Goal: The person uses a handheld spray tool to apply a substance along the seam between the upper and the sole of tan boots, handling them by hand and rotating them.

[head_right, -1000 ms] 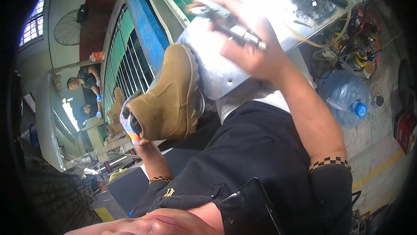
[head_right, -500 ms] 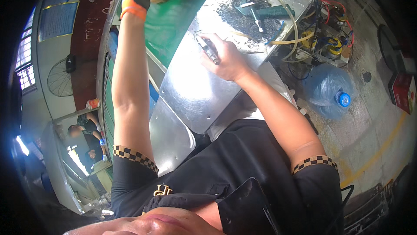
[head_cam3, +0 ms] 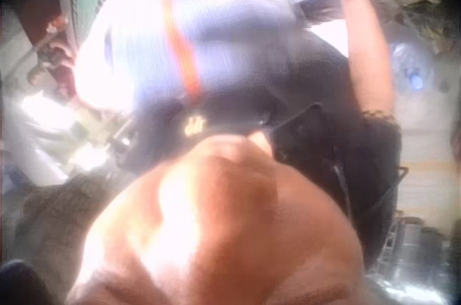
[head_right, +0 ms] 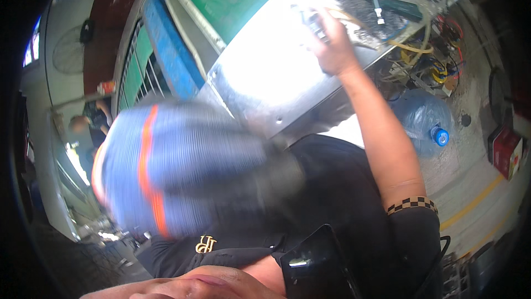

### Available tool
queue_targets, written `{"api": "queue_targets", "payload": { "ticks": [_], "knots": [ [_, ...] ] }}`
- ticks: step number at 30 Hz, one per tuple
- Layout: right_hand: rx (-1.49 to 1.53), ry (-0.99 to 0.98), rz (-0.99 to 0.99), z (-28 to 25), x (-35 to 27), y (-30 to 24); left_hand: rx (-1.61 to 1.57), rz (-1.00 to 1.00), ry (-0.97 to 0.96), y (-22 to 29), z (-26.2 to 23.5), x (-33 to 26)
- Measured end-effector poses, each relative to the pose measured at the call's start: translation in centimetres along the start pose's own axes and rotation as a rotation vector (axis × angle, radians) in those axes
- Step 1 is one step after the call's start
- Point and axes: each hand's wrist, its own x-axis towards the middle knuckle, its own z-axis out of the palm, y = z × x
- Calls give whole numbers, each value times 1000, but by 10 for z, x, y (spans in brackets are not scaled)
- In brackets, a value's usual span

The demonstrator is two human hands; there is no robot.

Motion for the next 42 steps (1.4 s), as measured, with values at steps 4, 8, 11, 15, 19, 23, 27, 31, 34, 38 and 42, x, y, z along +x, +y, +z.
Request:
{"api": "queue_targets", "payload": {
  "ticks": [4, 8, 11, 15, 19, 23, 27, 31, 34, 38, 42],
  "knots": [
    [46, -60, 9, 0, -3, -8, 8, 57, -71, 35, 44, -25],
    [67, -11, 0, 6, -7, -15, 9, 72, -43, 46, 73, -55],
    [83, 5, 44, 11, -8, -16, 6, 7, 48, 37, 86, -95],
    [70, -8, 35, 13, -7, -17, 80, -477, 384, -32, 91, -204],
    [127, 22, 87, 32, -11, -19, 192, -1208, 799, -127, 123, -381],
    [-63, -46, 91, 80, -21, -14, 431, -1692, 993, -148, 171, -596],
    [-153, -250, 80, 131, -26, 0, 962, -2162, 965, -120, 185, -764],
    [-168, -270, 63, 153, -25, 2, 1070, -2427, 878, -93, 187, -843],
    [-169, -251, 67, 157, -23, 0, 404, -2709, 678, -96, 176, -873],
    [-126, -225, 68, 160, -24, 1, 161, -2481, 541, -118, 154, -901],
    [-96, -213, 26, 158, -24, 7, 494, -2448, 258, -137, 170, -870]
  ]
}}
